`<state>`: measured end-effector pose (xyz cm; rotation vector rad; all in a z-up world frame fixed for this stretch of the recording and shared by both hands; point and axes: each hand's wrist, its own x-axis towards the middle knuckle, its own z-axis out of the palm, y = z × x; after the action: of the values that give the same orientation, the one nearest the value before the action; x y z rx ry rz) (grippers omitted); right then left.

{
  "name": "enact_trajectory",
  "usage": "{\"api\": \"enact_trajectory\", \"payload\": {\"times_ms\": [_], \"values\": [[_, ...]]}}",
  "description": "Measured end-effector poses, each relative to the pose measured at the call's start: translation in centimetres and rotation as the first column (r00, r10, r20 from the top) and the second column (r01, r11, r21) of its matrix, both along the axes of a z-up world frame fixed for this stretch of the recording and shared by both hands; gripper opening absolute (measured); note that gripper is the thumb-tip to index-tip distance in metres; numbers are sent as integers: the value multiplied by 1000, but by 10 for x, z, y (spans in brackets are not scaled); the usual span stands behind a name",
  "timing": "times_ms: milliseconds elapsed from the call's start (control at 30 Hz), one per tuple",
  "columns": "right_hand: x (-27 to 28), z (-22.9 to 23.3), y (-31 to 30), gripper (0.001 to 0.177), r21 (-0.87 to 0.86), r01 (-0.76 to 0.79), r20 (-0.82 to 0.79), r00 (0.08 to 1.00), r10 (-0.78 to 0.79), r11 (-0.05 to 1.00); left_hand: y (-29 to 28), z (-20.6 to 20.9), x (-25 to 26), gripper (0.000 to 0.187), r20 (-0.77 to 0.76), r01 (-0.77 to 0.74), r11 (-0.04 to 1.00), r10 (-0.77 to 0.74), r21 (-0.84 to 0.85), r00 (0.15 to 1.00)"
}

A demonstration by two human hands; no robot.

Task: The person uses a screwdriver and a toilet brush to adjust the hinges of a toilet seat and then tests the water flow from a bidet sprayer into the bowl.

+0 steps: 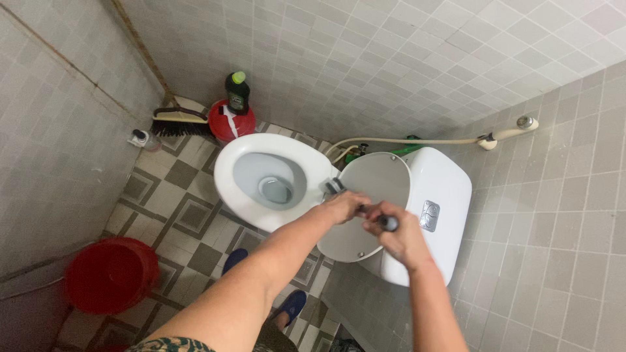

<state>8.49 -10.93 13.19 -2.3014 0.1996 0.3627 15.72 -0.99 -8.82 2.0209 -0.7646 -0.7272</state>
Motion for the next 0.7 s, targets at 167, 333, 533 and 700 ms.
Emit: {"api": "enact_trajectory", "payload": {"times_ms": [167, 333, 533, 700], "values": [[14, 98, 6, 13, -158, -156, 88, 981, 171, 975, 3, 101, 11, 13, -73, -119, 964, 105, -238, 992], [7, 136, -9, 16, -56, 149, 3, 989, -149, 987, -9, 127, 2, 19, 54, -167, 904, 204, -394, 978], [-43, 28, -29, 19, 152, 88, 136, 985, -109, 984, -2, 62, -69, 28, -127, -220, 962, 201, -163, 971], [-52, 31, -40, 14, 162, -7, 209, 978, -27, 987, -7, 65, -83, 38, 56, -245, 948, 261, -205, 964]]}}
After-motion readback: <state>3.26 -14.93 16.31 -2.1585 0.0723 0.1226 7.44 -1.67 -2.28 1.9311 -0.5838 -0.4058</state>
